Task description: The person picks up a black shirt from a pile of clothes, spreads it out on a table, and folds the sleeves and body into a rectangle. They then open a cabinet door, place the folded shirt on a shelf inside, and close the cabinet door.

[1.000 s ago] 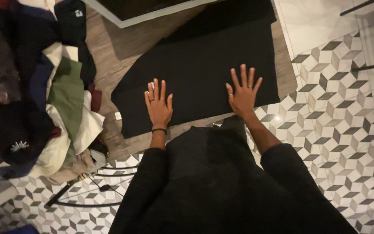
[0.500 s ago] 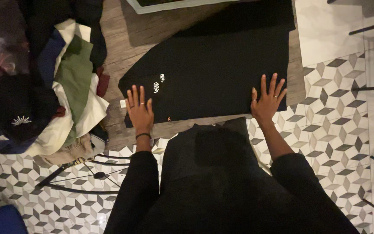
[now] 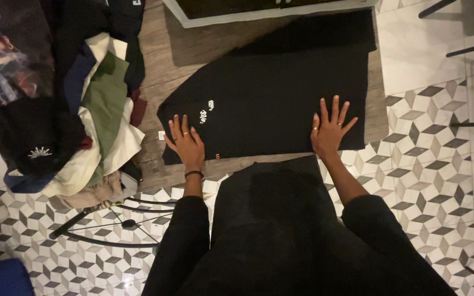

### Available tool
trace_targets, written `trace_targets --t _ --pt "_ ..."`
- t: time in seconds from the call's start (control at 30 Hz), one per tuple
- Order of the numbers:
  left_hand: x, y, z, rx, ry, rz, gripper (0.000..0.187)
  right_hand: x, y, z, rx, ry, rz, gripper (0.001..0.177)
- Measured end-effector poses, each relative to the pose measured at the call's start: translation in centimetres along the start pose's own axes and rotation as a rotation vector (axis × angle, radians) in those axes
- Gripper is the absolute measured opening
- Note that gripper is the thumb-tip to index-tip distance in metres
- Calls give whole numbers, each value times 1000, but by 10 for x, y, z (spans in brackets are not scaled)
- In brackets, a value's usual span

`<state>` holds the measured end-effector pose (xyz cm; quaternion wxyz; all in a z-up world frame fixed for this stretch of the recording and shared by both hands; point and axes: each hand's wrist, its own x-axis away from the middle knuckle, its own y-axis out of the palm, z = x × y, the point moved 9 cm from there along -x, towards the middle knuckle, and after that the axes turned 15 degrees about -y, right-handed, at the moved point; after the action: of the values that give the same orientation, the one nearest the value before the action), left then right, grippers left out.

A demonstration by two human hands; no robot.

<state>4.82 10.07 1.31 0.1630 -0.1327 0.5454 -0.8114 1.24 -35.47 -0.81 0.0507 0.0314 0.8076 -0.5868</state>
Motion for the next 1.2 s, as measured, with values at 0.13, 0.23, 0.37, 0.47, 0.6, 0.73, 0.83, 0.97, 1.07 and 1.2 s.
trace_targets --t 0.13,0.23,0.37,0.47,0.6,0.73,0.83,0.97,1.07,1.2 --pt "-7 0 42 43 -20 134 45 -4 -8 0 -21 -5 18 51" --pt "-1 17 106 158 187 93 43 -9 -17 6 -34 -26 41 48" --pt "11 57 192 269 363 -128 38 -24 -36 10 -66 -136 108 38" --pt "26 96 259 107 575 -249 46 -34 -49 20 -127 -193 125 31" --pt "26 129 312 -11 592 -331 57 -55 -54 41 -237 -211 18 41" --pt "14 155 324 -104 444 -302 46 -92 -57 82 -429 -177 34 39" --pt "11 165 318 -176 456 -242 44 -131 -71 119 -325 -180 235 33" --pt "13 175 305 -231 420 -312 57 -160 -57 177 -306 80 327 37" --pt "18 158 304 -66 410 -255 62 -165 -28 210 -393 279 239 33" --pt "32 143 303 -53 400 -198 70 -162 8 239 -463 494 145 28"
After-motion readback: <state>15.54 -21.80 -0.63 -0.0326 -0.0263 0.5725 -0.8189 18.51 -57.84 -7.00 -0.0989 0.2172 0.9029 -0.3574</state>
